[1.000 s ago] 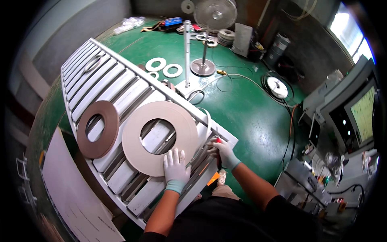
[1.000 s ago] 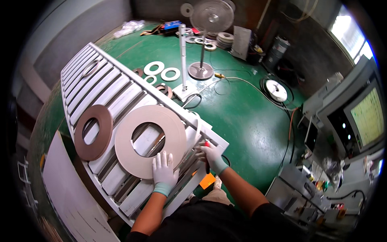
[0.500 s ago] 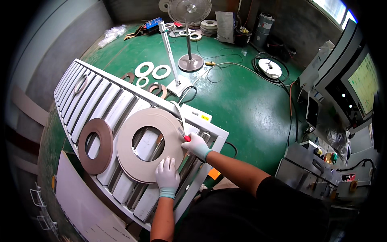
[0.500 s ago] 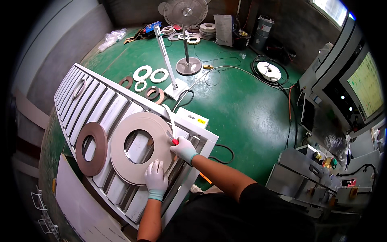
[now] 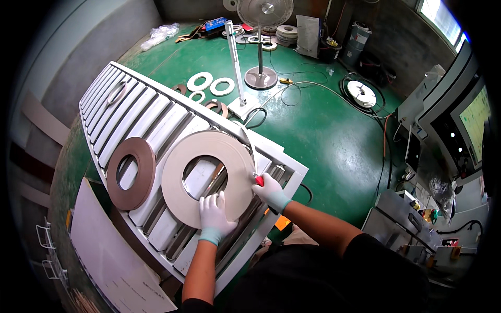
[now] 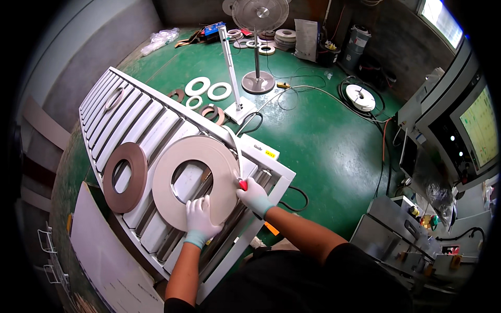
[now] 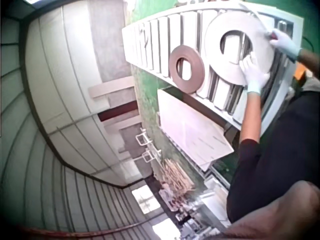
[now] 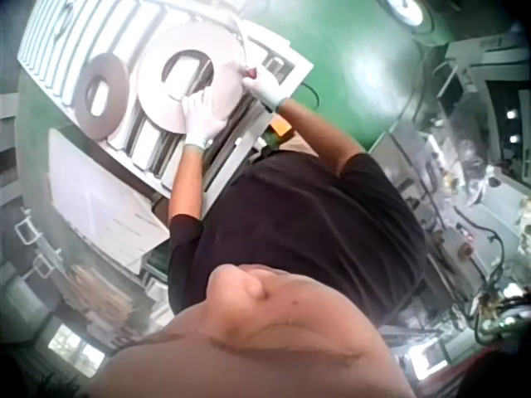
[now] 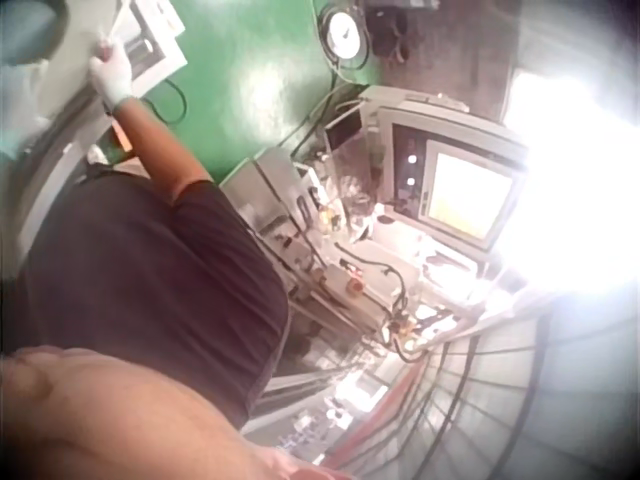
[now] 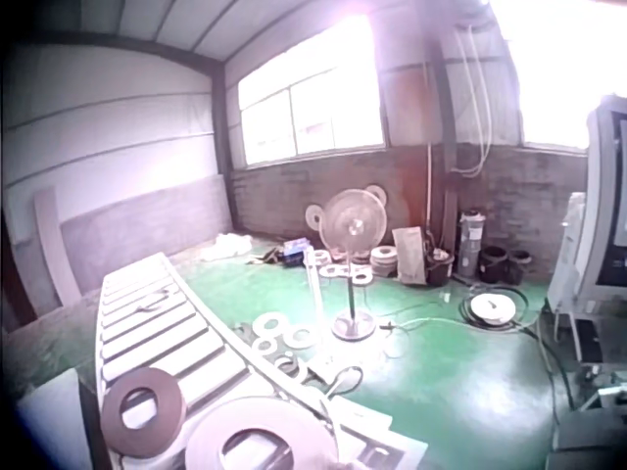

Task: The person threads a white plastic strip into a piece of industrial woodworking machinery, feeds long wooden boards onto a conveyor belt where they are processed by the machine, and subsequently trims the end of a roll of white edging material using a hand tool.

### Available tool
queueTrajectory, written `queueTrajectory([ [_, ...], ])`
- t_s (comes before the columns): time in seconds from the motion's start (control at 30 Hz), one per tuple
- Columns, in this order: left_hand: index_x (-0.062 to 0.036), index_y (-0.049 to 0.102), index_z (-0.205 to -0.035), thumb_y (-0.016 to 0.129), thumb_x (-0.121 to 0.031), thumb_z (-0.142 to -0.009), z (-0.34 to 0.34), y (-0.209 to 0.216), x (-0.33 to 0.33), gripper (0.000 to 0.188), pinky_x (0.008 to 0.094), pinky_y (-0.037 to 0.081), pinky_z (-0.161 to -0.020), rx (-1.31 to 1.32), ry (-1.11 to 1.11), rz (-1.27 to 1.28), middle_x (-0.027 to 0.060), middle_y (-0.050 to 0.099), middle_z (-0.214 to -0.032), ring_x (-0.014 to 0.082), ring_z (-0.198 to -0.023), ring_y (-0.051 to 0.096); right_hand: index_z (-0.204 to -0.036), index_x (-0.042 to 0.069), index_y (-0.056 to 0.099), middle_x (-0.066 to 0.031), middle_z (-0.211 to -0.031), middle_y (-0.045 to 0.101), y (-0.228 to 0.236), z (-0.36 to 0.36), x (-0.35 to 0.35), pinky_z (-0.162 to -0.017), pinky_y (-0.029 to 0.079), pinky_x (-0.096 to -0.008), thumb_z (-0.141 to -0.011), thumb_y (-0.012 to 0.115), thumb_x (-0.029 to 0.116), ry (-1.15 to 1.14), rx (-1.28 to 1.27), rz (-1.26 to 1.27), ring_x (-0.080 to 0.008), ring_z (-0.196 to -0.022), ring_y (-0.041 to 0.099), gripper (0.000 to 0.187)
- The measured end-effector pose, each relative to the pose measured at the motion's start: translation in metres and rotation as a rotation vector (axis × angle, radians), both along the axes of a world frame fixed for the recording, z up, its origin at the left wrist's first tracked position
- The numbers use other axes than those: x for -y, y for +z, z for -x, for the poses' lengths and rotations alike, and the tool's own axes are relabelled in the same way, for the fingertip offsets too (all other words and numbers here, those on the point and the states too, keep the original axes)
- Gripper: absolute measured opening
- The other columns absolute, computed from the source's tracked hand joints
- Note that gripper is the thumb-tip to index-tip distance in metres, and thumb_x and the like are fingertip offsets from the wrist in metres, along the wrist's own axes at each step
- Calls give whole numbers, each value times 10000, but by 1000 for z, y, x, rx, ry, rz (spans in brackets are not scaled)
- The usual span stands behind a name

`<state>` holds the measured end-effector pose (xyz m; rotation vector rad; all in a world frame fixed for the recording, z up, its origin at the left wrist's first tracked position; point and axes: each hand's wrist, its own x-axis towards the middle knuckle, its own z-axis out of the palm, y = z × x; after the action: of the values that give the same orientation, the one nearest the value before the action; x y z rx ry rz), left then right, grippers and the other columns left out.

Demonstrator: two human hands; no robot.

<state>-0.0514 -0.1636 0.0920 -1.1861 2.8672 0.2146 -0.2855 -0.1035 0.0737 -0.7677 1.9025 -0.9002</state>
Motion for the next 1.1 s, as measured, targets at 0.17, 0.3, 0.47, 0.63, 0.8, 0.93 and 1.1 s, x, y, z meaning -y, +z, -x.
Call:
queueTrajectory([
  [0.17, -16, 454, -1470, 861, -530, -646, -34, 16, -30, 1052, 597, 224, -1228, -77, -113, -135, 215, 502, -1383, 393, -1357, 425, -1298, 19, 512, -48, -923, 629, -3, -14, -39, -592, 513, -267, -939, 747, 227, -182, 527, 30, -130, -746, 640, 477],
  [0.3, -2, 468, -1424, 865, -564, -626, -56, 11, -48, 1054, 622, 244, -1204, -78, -174, -70, 240, 470, -1412, 441, -1367, 401, -1162, 24, 586, -43, -889, 627, -12, -25, -47, -641, 510, -303, -927, 769, 263, -109, 269, 119, -123, -748, 608, 382],
  [0.47, -4, 465, -1423, 863, -556, -630, -58, 5, -49, 1045, 630, 245, -1203, -101, -156, -61, 251, 450, -1446, 465, -1418, 358, -1001, 29, 621, -29, -831, 614, -16, -23, -39, -662, 516, -310, -915, 776, 251, -186, 321, 45, -123, -736, 602, 284],
  [0.63, -32, 525, -1400, 875, -477, -663, -48, 5, -52, 929, 618, 254, -1217, -167, -117, -43, 252, 465, -1471, 459, -1420, 379, -984, 50, 616, -19, -789, 625, -16, -6, -29, -594, 517, -287, -902, 776, 184, -249, 454, 134, -119, -644, 606, 224],
  [0.8, -27, 586, -1332, 843, -346, -709, -42, -5, -67, 746, 604, 331, -1161, -238, -49, 13, 234, 524, -1432, 458, -1371, 442, -1051, 47, 617, -24, -825, 631, 23, 5, -14, -614, 524, -282, -878, 761, 126, -121, 533, 211, -115, -666, 616, 239],
  [0.93, -57, 626, -1299, 792, -251, -765, -45, -8, -77, 592, 591, 376, -1128, -282, -53, 35, 208, 566, -1396, 447, -1327, 491, -1058, 41, 602, -23, -831, 620, 34, 5, -12, -623, 527, -284, -875, 745, 121, -105, 473, 233, -115, -664, 611, 246],
  [1.1, -76, 638, -1295, 729, -193, -821, -58, -16, -89, 497, 583, 393, -1113, -335, -57, 27, 193, 578, -1388, 437, -1321, 503, -1053, 39, 597, -18, -830, 613, 14, 5, -23, -620, 524, -283, -884, 715, 166, -94, 397, 189, -112, -659, 606, 242],
])
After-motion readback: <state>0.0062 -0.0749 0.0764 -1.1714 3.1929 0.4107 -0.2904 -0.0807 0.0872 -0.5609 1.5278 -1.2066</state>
